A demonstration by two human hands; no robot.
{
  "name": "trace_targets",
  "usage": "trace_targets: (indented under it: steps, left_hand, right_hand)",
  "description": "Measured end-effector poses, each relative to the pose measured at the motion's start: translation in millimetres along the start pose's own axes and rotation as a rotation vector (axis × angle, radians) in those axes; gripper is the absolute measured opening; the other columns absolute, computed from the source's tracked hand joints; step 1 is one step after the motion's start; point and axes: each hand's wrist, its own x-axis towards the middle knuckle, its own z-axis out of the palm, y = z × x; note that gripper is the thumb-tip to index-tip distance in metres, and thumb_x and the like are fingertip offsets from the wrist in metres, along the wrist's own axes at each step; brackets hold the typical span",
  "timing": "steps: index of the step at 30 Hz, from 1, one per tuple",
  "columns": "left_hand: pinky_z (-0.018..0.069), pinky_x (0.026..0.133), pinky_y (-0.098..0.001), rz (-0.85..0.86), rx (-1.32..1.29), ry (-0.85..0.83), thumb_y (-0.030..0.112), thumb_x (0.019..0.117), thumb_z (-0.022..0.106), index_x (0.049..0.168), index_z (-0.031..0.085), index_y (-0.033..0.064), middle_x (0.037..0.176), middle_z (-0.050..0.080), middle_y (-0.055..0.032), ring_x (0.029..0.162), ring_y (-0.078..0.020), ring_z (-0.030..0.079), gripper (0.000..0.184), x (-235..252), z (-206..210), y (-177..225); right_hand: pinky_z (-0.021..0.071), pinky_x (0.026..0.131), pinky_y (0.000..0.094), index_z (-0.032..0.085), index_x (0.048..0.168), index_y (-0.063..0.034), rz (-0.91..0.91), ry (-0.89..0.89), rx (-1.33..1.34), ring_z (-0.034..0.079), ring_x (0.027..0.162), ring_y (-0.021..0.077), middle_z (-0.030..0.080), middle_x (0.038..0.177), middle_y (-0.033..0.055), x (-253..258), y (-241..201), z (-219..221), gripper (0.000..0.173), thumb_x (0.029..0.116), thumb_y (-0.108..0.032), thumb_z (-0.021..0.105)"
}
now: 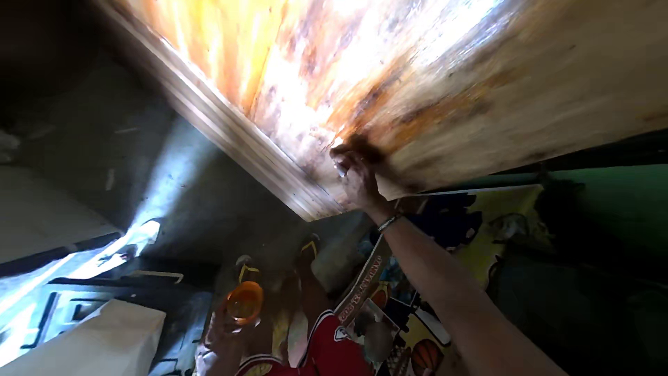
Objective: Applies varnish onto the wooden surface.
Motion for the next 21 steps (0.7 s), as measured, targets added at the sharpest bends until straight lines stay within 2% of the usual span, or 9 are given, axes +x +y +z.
trace_targets:
  steps: [2,5,9,11,14,16,18,19,21]
  left_hand:
    - [0.0481,0.101,-0.0648,-0.026,-0.01,0.007,0.019,0.0748,0.09,0.154,0.041,0.0078,0.133,0.064,-0.0249,0.118,-0.0434,0.064,0.094,-4,-4,-4]
    - [0.0492,0.099,-0.0649,-0.006,-0.042,-0.019,0.019,0.0748,0.09,0.154,0.042,0.0078,0.131,0.064,-0.0256,0.116,-0.0432,0.065,0.093,-8,-1,-10]
    - [0.0477,0.099,-0.0679,-0.01,0.0,-0.071,0.029,0.0754,0.091,0.156,0.039,0.008,0.129,0.065,-0.0277,0.115,-0.0462,0.065,0.098,-13,2,-1]
    - [0.046,0.1,-0.0687,-0.008,0.011,-0.084,0.031,0.0755,0.091,0.157,0.039,0.0088,0.132,0.064,-0.0276,0.118,-0.0479,0.063,0.099,-15,8,7]
    - [0.0481,0.096,-0.0688,0.02,0.029,-0.056,0.029,0.0724,0.093,0.154,0.043,0.0096,0.129,0.066,-0.0265,0.114,-0.0472,0.065,0.098,-14,13,12]
    - [0.0507,0.093,-0.0676,0.036,0.012,-0.014,0.027,0.0703,0.094,0.152,0.045,0.009,0.124,0.068,-0.0255,0.108,-0.0447,0.068,0.097,-12,13,14]
    - [0.0504,0.094,-0.0669,0.05,-0.008,0.016,0.026,0.0709,0.093,0.152,0.046,0.0076,0.127,0.067,-0.0252,0.11,-0.0431,0.068,0.095,-11,8,14]
    - [0.0502,0.095,-0.0656,0.059,-0.02,0.033,0.025,0.0709,0.093,0.152,0.046,0.0074,0.128,0.066,-0.0244,0.112,-0.0421,0.067,0.095,-10,7,12]
    - [0.052,0.093,-0.0646,0.051,-0.028,0.051,0.021,0.0708,0.092,0.151,0.046,0.0094,0.125,0.068,-0.0227,0.109,-0.0409,0.068,0.093,-11,4,10]
  right_hand:
    - [0.054,0.101,0.0457,0.071,0.115,-0.0009,0.039,-0.003,0.067,0.065,0.116,0.031,0.066,0.125,0.0179,-1,-4,-14,0.02,0.0952,-0.003,0.066]
    - [0.0536,0.104,0.0391,0.069,0.123,0.0004,0.088,0.188,0.082,0.066,0.117,0.0229,0.068,0.125,0.0163,0,9,-115,0.025,0.1002,-0.01,0.064]
    - [0.0561,0.093,0.0385,0.064,0.128,0.0018,0.169,0.556,-0.273,0.068,0.106,0.0227,0.067,0.119,0.0196,-18,25,-275,0.035,0.1054,-0.024,0.059]
    - [0.0544,0.094,0.0401,0.062,0.129,0.0027,0.216,0.643,-0.395,0.067,0.107,0.0262,0.066,0.119,0.0217,-28,28,-295,0.038,0.108,-0.028,0.054]
    - [0.0519,0.096,0.0551,0.059,0.135,0.0043,0.15,0.392,-0.433,0.063,0.115,0.0412,0.061,0.13,0.0289,-50,13,-226,0.037,0.1068,-0.018,0.051]
    - [0.0553,0.094,0.0542,0.058,0.139,-0.0027,0.209,0.181,-0.263,0.065,0.115,0.0359,0.062,0.132,0.0231,-67,13,-142,0.039,0.1016,-0.017,0.059]
    - [0.0532,0.096,0.0563,0.065,0.132,-0.0032,0.17,0.061,-0.178,0.063,0.118,0.0392,0.063,0.13,0.0232,-83,18,-62,0.034,0.0995,-0.014,0.063]
    - [0.0548,0.092,0.0541,0.069,0.126,-0.005,0.127,0.037,-0.199,0.065,0.114,0.0383,0.067,0.124,0.0214,-87,23,-30,0.03,0.0984,-0.015,0.065]
    - [0.0571,0.09,0.0487,0.071,0.12,-0.0079,0.092,-0.038,-0.177,0.066,0.111,0.0353,0.066,0.12,0.0183,-92,27,-1,0.025,0.0952,-0.011,0.068]
